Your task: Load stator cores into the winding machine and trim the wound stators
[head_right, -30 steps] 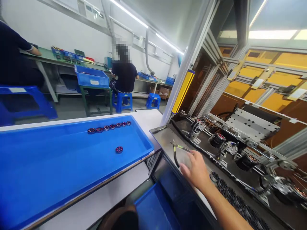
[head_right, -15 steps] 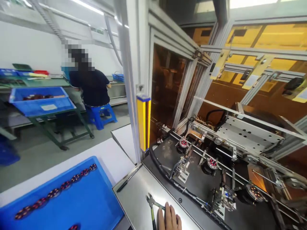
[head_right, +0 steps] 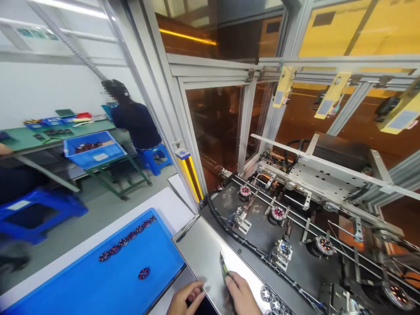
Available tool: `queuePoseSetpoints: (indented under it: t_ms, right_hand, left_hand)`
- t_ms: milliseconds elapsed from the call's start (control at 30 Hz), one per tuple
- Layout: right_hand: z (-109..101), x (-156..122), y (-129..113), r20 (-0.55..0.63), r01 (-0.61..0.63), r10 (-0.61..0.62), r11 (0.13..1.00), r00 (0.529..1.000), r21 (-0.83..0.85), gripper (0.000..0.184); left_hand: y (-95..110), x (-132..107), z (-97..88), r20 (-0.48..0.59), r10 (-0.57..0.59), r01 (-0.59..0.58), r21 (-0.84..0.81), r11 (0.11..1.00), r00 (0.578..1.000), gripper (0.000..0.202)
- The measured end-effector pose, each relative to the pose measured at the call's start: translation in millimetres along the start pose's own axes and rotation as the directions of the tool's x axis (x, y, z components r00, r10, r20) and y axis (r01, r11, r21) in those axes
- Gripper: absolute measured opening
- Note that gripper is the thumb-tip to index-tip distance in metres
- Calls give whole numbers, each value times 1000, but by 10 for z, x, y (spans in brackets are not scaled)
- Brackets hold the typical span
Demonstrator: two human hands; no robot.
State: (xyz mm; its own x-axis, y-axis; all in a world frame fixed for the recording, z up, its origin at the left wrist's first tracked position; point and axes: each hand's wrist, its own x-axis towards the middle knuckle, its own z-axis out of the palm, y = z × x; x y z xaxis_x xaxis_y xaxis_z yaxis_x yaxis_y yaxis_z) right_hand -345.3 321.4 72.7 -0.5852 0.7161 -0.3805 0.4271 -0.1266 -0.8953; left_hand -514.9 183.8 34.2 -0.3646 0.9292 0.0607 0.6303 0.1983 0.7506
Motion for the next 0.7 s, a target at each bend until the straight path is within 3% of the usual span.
queuePoseSetpoints:
  t_ms: [67,167,333,400,500,600,700]
  right_hand:
    - [28,-96,-195,38,-49,42,977,998,208,71]
    - [108,-29,-604,60,-48,23,885,998,463,73]
    - [239,659,-1370,1,58,-84,703,996,709,76]
    - [289,1022,-1589,-78,85,-40,639,996,764,62]
    - [346,1516,-1758,-200,107,109,560,974,822,36]
    - [353,1851,-1768,-269,119,233,507,935,853,33]
    - [328,2001,-1696,-297,129,289,483,910,866,32]
  left_hand:
    - [52,121,92,-74,169,-165,69,984,983,24]
    - [131,307,293,-59,304,-296,122,947,951,25]
    - [141,539,575,-12,361,-351,198,915,933,24]
    - [110,584,607,-21,333,-320,232,919,943,25]
    - [63,604,608,-39,311,-290,268,919,950,31]
    - [32,594,611,-44,311,-286,289,914,949,34]
    - [13,576,629,-52,315,-285,306,908,948,34]
